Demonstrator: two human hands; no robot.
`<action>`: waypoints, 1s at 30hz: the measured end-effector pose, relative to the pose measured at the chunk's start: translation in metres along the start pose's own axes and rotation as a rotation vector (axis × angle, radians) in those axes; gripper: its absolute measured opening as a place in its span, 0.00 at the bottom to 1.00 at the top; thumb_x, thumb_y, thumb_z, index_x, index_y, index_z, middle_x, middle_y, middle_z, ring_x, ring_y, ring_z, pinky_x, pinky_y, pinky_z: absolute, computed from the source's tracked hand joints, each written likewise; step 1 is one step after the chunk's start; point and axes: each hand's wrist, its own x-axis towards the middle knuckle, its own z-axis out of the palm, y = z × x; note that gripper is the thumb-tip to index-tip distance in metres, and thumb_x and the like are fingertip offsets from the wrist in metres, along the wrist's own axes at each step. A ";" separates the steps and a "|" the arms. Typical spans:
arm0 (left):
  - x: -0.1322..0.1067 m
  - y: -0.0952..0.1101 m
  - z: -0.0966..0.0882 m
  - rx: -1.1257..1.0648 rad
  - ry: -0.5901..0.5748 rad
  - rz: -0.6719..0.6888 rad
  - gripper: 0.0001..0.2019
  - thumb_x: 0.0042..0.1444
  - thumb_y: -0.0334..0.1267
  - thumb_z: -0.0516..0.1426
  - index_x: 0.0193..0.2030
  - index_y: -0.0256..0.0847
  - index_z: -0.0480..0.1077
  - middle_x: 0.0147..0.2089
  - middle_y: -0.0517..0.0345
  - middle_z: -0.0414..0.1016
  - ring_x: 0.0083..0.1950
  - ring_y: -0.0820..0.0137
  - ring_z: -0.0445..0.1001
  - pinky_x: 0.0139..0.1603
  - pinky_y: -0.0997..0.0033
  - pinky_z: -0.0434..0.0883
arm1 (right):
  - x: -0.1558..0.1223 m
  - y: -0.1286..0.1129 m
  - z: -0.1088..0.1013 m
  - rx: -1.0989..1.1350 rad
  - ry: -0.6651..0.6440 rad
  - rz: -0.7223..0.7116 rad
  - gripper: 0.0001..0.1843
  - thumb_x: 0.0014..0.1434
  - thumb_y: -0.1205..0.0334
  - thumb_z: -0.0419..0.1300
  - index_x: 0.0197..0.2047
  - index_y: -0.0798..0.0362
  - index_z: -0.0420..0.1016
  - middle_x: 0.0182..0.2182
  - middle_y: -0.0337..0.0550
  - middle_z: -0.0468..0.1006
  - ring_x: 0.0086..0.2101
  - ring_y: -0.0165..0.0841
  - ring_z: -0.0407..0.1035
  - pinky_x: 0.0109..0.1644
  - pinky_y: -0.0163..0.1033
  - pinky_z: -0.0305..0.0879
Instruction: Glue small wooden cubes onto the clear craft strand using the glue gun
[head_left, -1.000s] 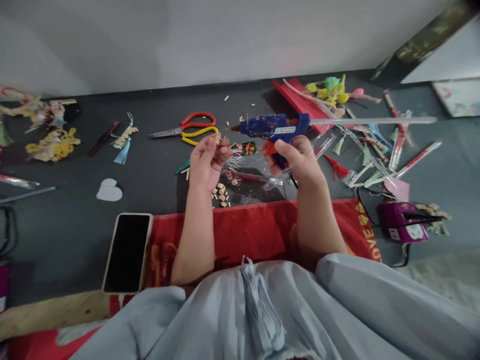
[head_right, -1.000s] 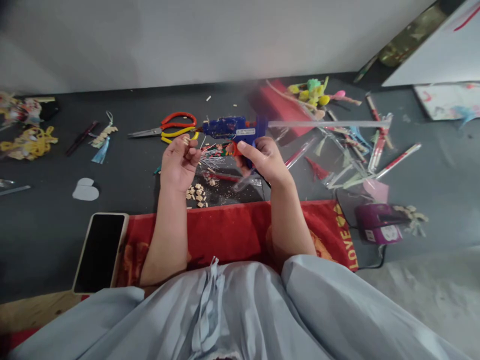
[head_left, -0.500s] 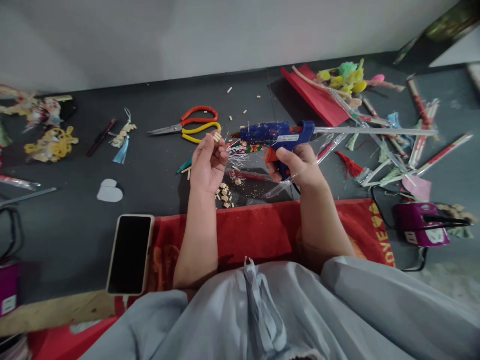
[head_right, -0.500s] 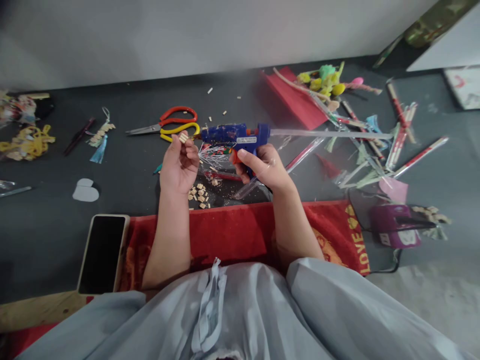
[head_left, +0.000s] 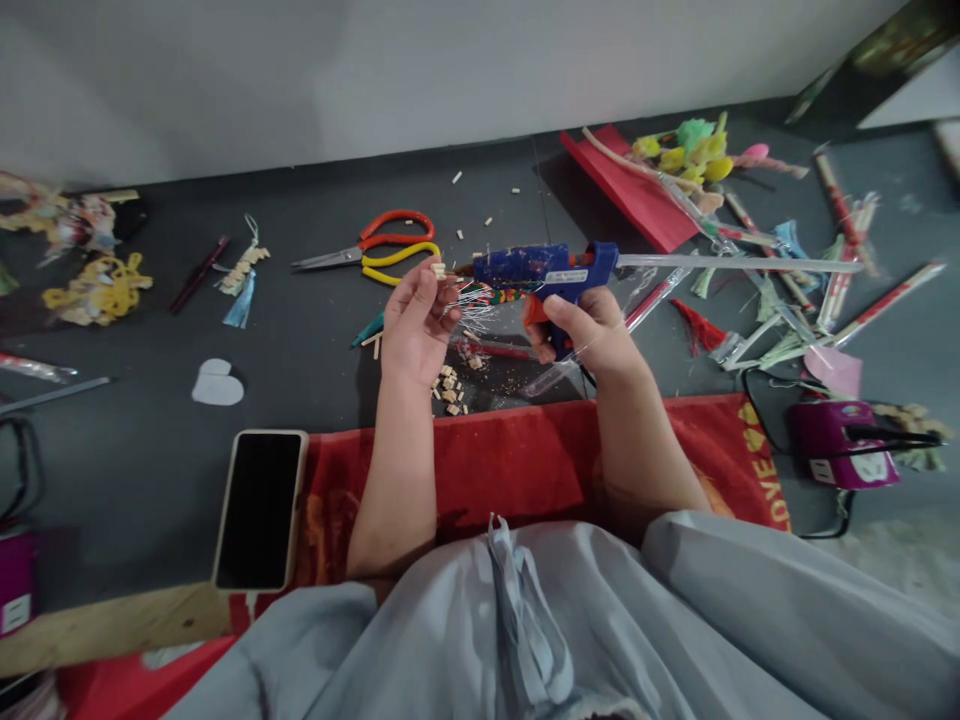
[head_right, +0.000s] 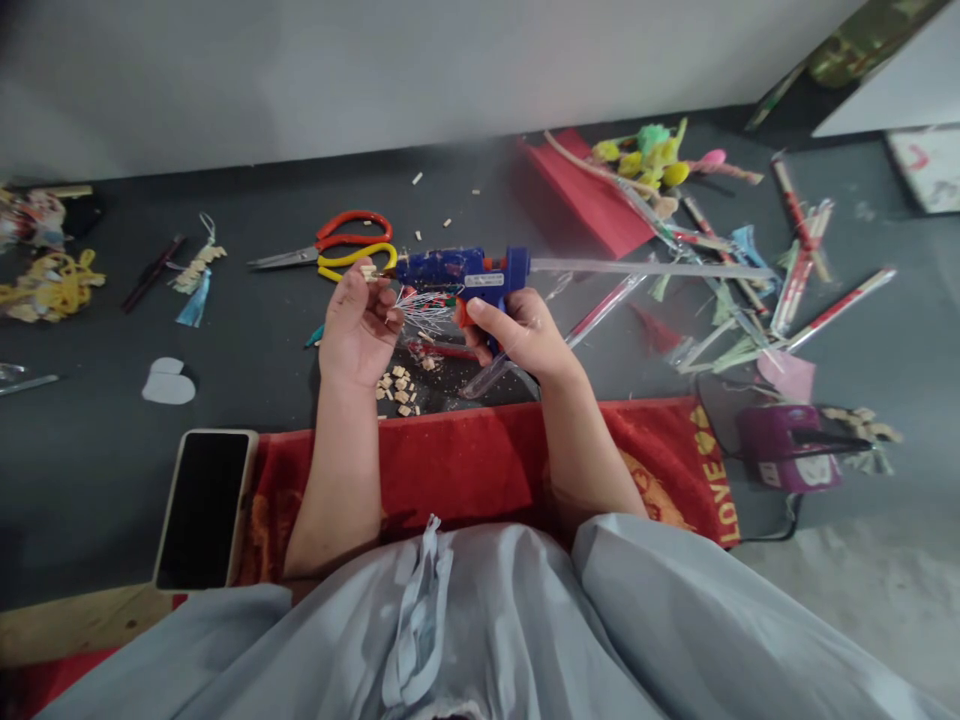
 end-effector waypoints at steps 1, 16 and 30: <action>0.000 0.000 0.000 -0.007 -0.001 -0.006 0.07 0.57 0.46 0.58 0.39 0.51 0.74 0.35 0.64 0.78 0.34 0.79 0.76 0.29 0.79 0.70 | 0.000 0.000 0.000 -0.004 -0.004 0.003 0.21 0.53 0.39 0.59 0.29 0.49 0.72 0.18 0.33 0.69 0.15 0.23 0.61 0.19 0.33 0.57; -0.004 0.004 0.007 -0.202 -0.009 -0.044 0.05 0.50 0.41 0.64 0.33 0.46 0.75 0.27 0.66 0.73 0.30 0.80 0.72 0.33 0.78 0.70 | 0.002 0.002 0.000 0.015 -0.041 -0.019 0.21 0.54 0.40 0.59 0.27 0.52 0.71 0.18 0.35 0.71 0.15 0.23 0.63 0.19 0.32 0.59; -0.008 0.011 0.015 -0.259 0.022 -0.110 0.03 0.54 0.37 0.62 0.32 0.42 0.73 0.24 0.67 0.70 0.27 0.82 0.70 0.28 0.81 0.65 | 0.003 0.007 -0.004 0.031 -0.089 -0.060 0.21 0.56 0.43 0.58 0.26 0.53 0.71 0.18 0.35 0.72 0.16 0.22 0.64 0.19 0.30 0.58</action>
